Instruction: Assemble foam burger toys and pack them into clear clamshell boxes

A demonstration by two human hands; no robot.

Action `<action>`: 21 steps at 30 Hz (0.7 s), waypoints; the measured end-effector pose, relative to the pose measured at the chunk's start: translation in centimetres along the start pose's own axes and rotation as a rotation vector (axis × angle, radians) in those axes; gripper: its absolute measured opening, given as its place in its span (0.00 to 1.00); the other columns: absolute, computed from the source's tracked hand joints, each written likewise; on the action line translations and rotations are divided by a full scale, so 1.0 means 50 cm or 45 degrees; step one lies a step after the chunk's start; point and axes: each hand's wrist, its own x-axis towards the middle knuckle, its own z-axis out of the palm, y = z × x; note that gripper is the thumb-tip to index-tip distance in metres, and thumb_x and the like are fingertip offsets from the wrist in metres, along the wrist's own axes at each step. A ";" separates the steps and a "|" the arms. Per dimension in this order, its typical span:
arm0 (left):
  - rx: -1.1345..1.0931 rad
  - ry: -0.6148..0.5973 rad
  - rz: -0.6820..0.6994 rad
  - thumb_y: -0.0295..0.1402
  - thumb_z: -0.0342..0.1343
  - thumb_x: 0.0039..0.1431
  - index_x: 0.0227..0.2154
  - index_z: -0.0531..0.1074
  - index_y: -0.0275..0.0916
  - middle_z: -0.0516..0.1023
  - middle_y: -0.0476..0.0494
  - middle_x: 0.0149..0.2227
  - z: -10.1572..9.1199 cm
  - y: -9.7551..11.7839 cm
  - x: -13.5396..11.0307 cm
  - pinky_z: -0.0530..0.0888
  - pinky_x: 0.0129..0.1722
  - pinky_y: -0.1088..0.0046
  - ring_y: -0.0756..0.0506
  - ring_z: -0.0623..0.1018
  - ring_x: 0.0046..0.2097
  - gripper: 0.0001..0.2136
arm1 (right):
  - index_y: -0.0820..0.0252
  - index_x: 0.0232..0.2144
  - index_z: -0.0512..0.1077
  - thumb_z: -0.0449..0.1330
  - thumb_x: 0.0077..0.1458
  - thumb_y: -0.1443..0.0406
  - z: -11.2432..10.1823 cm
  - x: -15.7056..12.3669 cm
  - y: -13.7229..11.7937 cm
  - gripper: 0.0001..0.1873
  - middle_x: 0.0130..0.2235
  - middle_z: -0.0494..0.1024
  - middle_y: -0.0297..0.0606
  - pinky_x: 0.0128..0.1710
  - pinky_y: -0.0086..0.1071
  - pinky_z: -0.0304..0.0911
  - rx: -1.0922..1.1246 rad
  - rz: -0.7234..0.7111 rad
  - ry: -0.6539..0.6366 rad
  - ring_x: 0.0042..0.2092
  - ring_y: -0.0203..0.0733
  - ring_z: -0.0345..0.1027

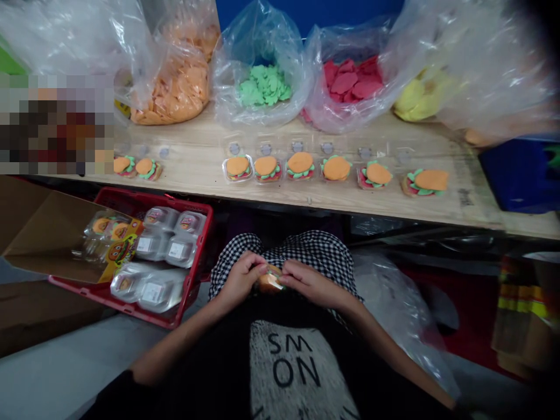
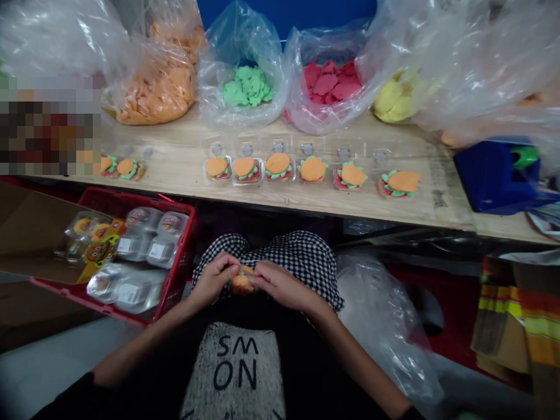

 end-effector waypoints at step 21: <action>0.068 -0.171 0.094 0.34 0.50 0.51 0.21 0.66 0.36 0.64 0.49 0.25 0.035 -0.003 0.025 0.62 0.33 0.75 0.50 0.65 0.31 0.08 | 0.59 0.27 0.63 0.44 0.58 0.58 -0.009 0.008 0.007 0.15 0.29 0.65 0.34 0.33 0.30 0.53 -0.268 -0.110 -0.006 0.32 0.37 0.57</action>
